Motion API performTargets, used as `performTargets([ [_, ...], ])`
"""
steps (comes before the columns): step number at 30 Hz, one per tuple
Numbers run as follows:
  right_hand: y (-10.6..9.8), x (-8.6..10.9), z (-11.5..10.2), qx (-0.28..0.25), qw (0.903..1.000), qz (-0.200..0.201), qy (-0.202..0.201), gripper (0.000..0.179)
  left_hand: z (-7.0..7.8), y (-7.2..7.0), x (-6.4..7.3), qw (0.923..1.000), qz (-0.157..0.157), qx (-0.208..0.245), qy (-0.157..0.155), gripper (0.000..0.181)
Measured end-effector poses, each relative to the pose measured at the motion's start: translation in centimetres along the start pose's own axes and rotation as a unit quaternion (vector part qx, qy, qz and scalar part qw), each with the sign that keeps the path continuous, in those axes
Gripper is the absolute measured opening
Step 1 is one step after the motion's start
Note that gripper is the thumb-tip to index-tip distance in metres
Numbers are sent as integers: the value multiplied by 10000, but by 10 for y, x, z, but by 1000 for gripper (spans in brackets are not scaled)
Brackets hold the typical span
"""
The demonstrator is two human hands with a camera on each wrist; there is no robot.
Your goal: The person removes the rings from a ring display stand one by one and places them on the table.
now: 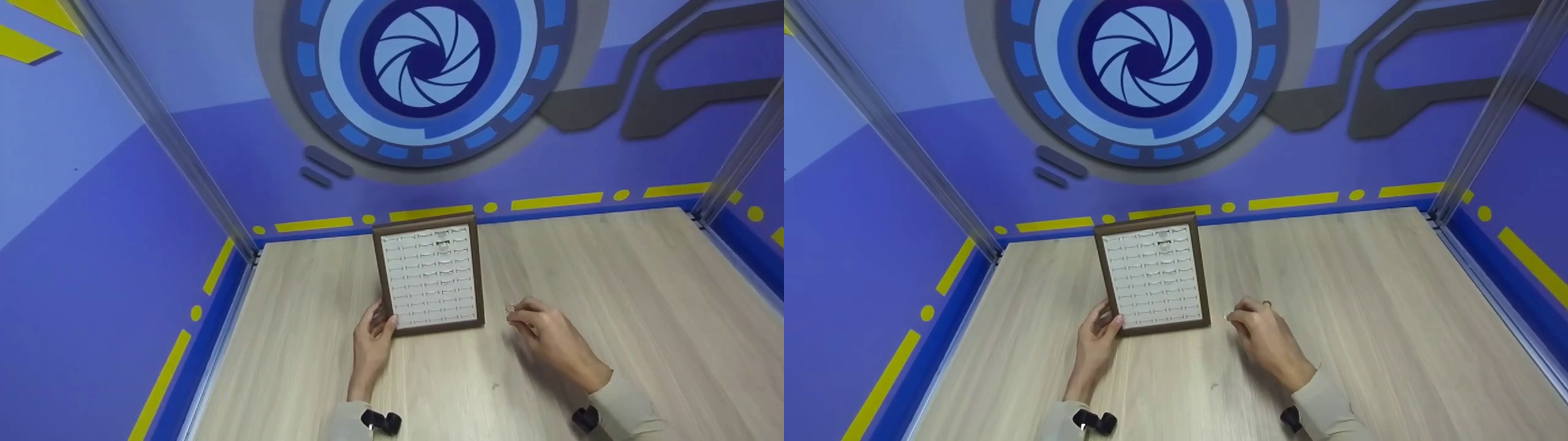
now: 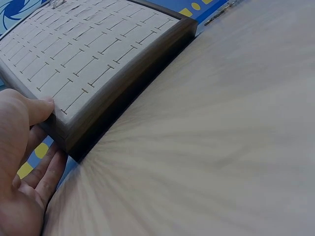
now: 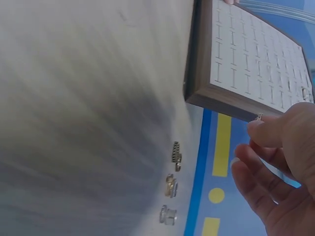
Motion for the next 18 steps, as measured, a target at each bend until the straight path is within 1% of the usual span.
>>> performTargets([
  [8,4,12,8,109,9995,-263,122,22,1,-1,2,9999,-63,-55,132,55],
  [18,11,21,20,160,9950,-795,585,16,1,-1,3,9999,-74,-45,114,53],
])
Point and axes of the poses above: each hand's wrist, its own x-axis away from the middle knuckle, its own y-axis out of the palm, z = x × y, the point moved 4 cm from there along -x, towards the middle knuckle, and after that the axes turned 9 degrees about z, right-handed, at the moved point
